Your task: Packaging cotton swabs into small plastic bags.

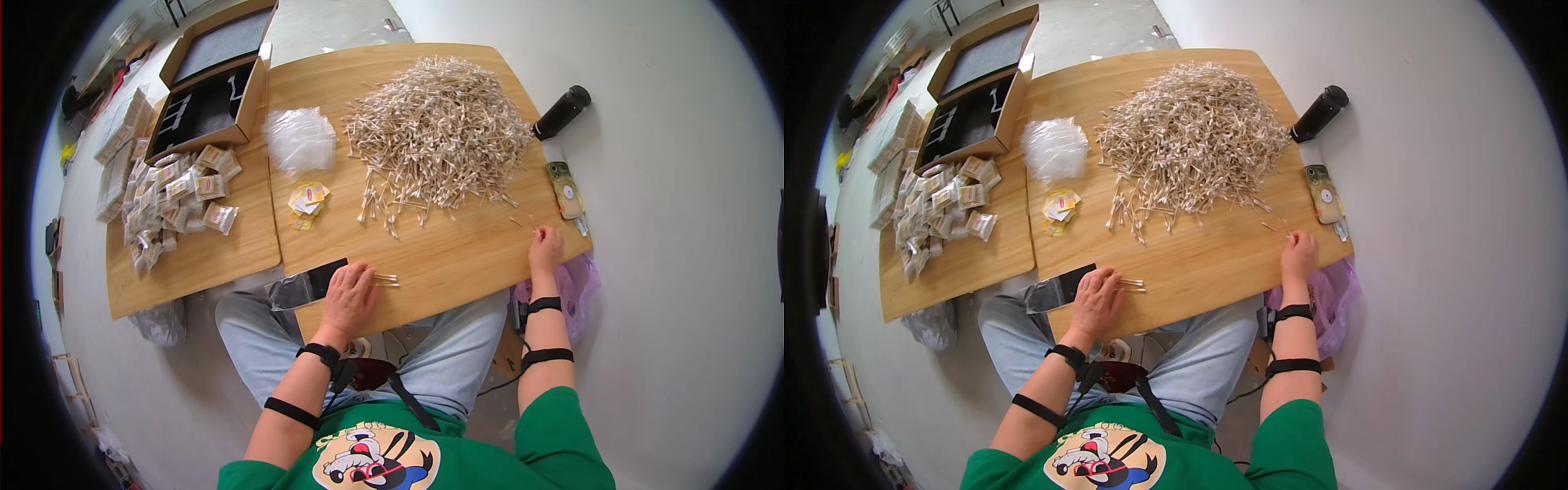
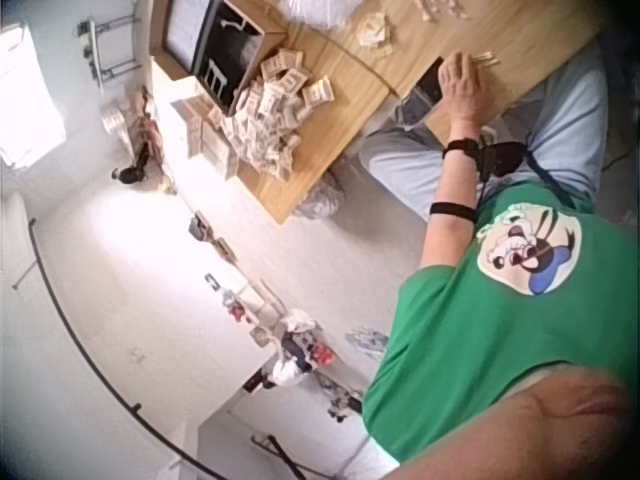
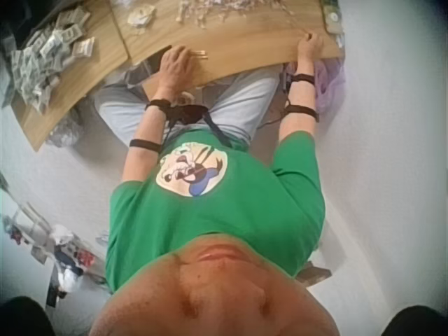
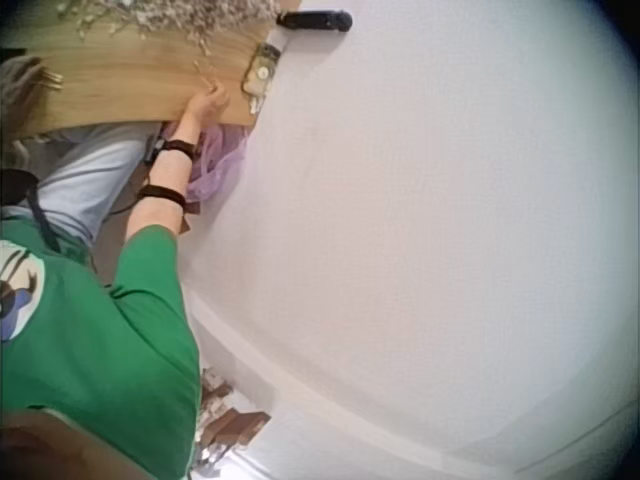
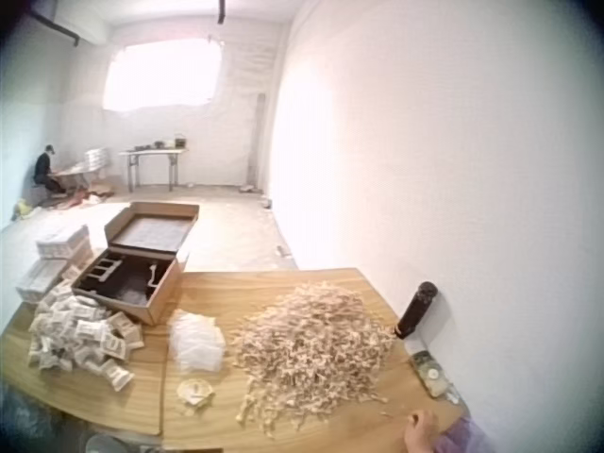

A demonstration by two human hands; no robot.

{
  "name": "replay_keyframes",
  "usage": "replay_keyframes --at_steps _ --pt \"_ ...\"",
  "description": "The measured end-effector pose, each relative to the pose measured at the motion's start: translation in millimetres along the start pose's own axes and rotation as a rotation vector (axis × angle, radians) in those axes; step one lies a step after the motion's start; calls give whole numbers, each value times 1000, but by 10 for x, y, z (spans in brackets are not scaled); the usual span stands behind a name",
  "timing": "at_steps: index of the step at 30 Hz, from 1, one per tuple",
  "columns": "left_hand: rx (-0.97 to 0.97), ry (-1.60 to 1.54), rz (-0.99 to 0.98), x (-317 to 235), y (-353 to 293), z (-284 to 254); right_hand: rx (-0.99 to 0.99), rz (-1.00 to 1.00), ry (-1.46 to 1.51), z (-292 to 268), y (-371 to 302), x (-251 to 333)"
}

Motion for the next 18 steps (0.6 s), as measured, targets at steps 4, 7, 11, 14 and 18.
replay_keyframes --at_steps 4,7,11,14,18 --pt "-5 3 22 11 11 26 -37 74 -110 -94 18 -150" --pt "-11 -3 21 19 -10 40 -63 -15 -133 -82 56 46" --pt "-8 -30 32 2 -8 -12 19 -236 -8 -46 118 521" --pt "-27 -45 61 -8 -8 13 81 -112 -28 56 181 422" --pt "-36 -62 59 -15 1 -17 -34 -58 -154 72 211 429"
Point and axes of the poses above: each hand's wrist, its own y-axis towards the middle knuckle, its own z-axis out of the palm, x = y × z, the point moved 2 cm from there along y, towards the middle knuckle, and after that the axes turned 5 degrees about -z, right-handed, at the moved point
